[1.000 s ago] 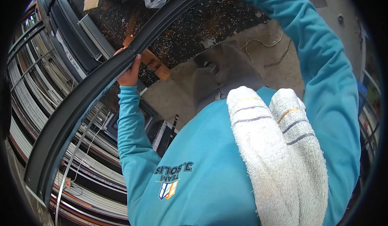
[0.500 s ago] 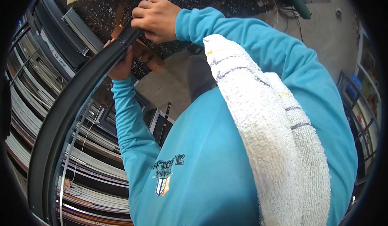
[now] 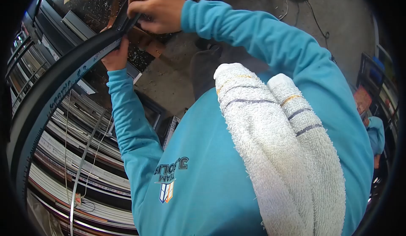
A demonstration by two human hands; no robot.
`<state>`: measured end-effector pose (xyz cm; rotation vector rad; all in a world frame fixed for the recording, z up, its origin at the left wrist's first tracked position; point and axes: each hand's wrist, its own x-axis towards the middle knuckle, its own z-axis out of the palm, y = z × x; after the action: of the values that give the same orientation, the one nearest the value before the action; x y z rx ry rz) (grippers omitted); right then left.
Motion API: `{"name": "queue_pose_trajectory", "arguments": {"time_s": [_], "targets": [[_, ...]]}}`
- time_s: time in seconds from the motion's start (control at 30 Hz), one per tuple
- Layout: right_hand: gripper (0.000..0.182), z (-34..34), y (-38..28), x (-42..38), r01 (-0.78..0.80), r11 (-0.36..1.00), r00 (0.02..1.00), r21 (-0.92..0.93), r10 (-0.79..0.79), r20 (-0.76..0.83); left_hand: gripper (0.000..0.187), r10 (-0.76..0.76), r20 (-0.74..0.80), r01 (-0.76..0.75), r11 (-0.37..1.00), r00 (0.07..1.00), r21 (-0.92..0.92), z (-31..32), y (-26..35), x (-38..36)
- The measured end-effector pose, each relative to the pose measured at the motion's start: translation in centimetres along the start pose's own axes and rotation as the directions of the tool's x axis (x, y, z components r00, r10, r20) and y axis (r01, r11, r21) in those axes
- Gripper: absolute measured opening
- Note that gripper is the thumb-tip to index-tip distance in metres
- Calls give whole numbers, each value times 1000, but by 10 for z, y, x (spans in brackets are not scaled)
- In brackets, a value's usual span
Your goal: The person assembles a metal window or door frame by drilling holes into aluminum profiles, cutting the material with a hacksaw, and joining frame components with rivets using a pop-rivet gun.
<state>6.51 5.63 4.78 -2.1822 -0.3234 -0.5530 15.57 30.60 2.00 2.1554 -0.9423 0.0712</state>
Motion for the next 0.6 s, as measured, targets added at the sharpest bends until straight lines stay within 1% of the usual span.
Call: {"name": "queue_pose_trajectory", "arguments": {"time_s": [0.03, 0.07, 0.1, 0.13, 0.17, 0.2, 0.23, 0.27, 0.3, 0.37, 0.4, 0.5, 0.53, 0.57, 0.6], "targets": [[28, -13, -2, -6, -10, 1000, 1000, -2, 10, -10, 51, -26, 10, 27, 997, 1000, -74, -1, -4, 0], [28, -31, 2, -14, -32, 999, 999, -40, 31, -31, 54, 6, 29, -7, 999, 1000, 34, -4, 4, 3], [28, -53, 9, -21, -66, 995, 995, -74, 60, -86, 53, -17, 3, 17, 999, 1000, 38, -2, 3, 0], [28, -75, 17, -31, -224, 970, 964, -98, 206, -165, 53, -39, -26, 40, 998, 999, 42, 2, 0, -2], [30, -107, 27, -37, -245, 921, 959, -304, 184, -216, 52, -60, -58, 63, 997, 997, 47, 4, -2, -3], [35, -135, 48, -46, -278, 814, 951, -510, 158, -267, 52, -79, -70, 85, 992, 994, 92, 5, 2, -3], [45, -163, 63, -58, -453, 774, 883, -442, 321, -343, 51, -98, -82, 108, 985, 992, 136, 7, 7, -2], [56, -189, 99, -83, -462, 471, 887, -752, 239, -395, 50, -116, -95, 131, 975, 989, 178, 9, 11, 0], [71, -211, 95, -77, -713, 406, 689, -572, 558, -463, 49, -125, -121, 133, 989, 985, 59, 11, 10, 1], [84, -246, 136, -106, -739, 238, 622, -630, 599, -503, 48, -155, -166, 126, 977, 974, -174, 17, 4, 1], [94, -257, 142, -104, -797, 185, 512, -575, 713, -479, 48, -126, -168, 85, 969, 978, -233, 17, 0, 1], [101, -271, 166, -100, -885, 329, 433, -330, 843, -319, 48, -179, -143, 152, 972, 973, -180, 15, 1, 1], [106, -270, 170, -101, -848, 342, 475, -405, 829, -294, 49, -190, -117, 170, 972, 975, -163, 13, 3, 1], [114, -263, 161, -90, -851, 286, 439, -440, 848, -297, 49, -179, -96, 164, 976, 979, -145, 11, 5, 3], [118, -253, 154, -90, -838, 302, 472, -455, 820, -323, 49, -168, -75, 158, 979, 983, -125, 8, 7, 5]]}}
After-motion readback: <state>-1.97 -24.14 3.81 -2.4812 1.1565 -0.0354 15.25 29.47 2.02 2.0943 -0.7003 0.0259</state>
